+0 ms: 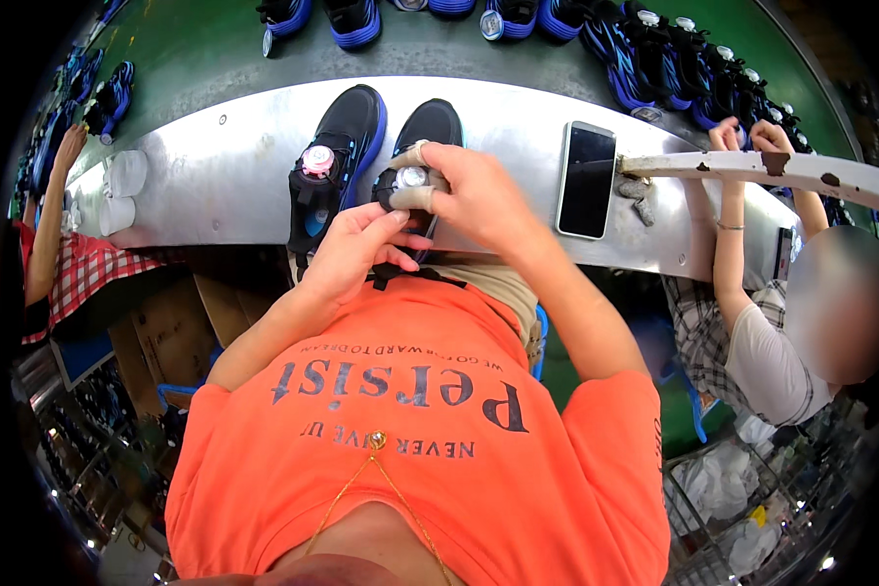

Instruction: The person pulls on the components of shoes, including the tongue and the rotating lace dial, before placing them onto a conveyor belt.

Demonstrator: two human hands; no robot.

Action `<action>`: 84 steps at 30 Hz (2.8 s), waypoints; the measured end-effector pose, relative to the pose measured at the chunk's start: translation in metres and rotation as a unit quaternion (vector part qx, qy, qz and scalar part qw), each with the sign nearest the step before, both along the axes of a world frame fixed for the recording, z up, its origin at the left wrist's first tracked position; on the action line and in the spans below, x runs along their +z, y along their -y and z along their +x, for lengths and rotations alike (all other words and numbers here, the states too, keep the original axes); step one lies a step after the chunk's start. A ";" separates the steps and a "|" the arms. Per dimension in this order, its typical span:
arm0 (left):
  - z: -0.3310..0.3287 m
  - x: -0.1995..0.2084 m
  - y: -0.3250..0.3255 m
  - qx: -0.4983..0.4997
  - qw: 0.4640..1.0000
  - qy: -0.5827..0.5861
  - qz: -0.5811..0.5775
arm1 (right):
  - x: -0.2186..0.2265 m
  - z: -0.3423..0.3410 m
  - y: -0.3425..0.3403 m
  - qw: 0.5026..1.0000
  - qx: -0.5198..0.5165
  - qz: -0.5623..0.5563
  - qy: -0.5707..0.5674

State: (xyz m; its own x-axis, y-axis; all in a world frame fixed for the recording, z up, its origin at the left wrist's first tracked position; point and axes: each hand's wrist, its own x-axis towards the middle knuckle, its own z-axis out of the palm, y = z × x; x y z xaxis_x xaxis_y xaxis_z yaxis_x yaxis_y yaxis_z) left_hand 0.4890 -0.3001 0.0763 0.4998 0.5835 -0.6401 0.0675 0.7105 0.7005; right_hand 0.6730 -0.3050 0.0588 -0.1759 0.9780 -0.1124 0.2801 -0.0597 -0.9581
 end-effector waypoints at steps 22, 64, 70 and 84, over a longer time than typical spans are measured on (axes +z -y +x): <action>0.001 -0.001 0.008 0.018 0.999 0.022 -0.027 | 0.009 -0.007 0.007 0.992 -0.026 0.017 0.126; 0.000 0.001 -0.011 0.006 0.997 -0.005 -0.074 | 0.012 0.010 -0.014 0.997 0.061 0.041 0.017; -0.001 0.000 -0.008 0.012 0.997 0.010 -0.070 | 0.005 0.001 0.003 0.989 0.003 0.098 0.110; -0.048 0.033 -0.081 -0.071 0.740 -0.279 0.608 | -0.010 -0.004 -0.091 0.985 -0.008 0.118 0.125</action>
State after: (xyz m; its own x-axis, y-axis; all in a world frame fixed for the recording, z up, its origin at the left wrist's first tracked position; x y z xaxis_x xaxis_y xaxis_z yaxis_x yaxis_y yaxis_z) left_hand 0.4409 -0.2189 0.1095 0.4681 0.8640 0.1854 0.6009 -0.4650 0.6502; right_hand 0.6689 -0.2142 0.0483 -0.1554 0.9845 0.0813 0.5105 0.1505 -0.8466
